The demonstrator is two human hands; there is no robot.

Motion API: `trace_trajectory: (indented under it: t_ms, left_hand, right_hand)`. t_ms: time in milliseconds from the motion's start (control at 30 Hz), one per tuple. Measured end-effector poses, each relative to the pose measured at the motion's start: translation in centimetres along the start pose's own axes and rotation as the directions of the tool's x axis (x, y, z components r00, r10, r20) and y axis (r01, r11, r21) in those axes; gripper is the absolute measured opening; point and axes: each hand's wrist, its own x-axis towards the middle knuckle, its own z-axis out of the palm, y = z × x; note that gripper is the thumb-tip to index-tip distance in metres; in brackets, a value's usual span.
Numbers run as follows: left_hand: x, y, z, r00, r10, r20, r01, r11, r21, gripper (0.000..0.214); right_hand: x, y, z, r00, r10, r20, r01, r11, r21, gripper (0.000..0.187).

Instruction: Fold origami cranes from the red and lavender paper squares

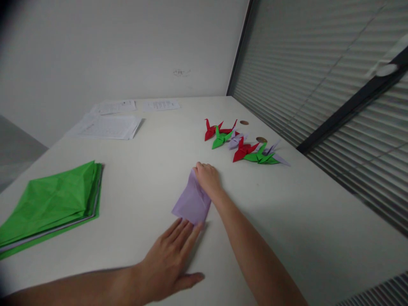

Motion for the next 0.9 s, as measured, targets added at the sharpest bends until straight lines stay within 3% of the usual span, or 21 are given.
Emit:
trace_trajectory:
  t_ms: [133,600,900]
  left_hand:
    - [0.18,-0.29,-0.39,0.998,-0.059,-0.030,0.060,0.997,0.041,0.086]
    - [0.56,-0.63,-0.35,0.999,-0.003,-0.034,0.001,0.999,-0.051,0.088]
    - [0.91,-0.63,0.26,0.999,-0.021,-0.045,0.020,1.000,-0.021,0.084]
  right_hand:
    - [0.16,0.48,-0.04,1.000,0.024,-0.017,-0.024,1.000,0.008,0.025]
    - [0.14,0.51,-0.04,0.999,-0.004,-0.036,0.002,0.999,-0.038,0.024]
    - [0.37,0.32,-0.24,1.000,0.007,-0.024,-0.009,0.997,-0.078,0.022]
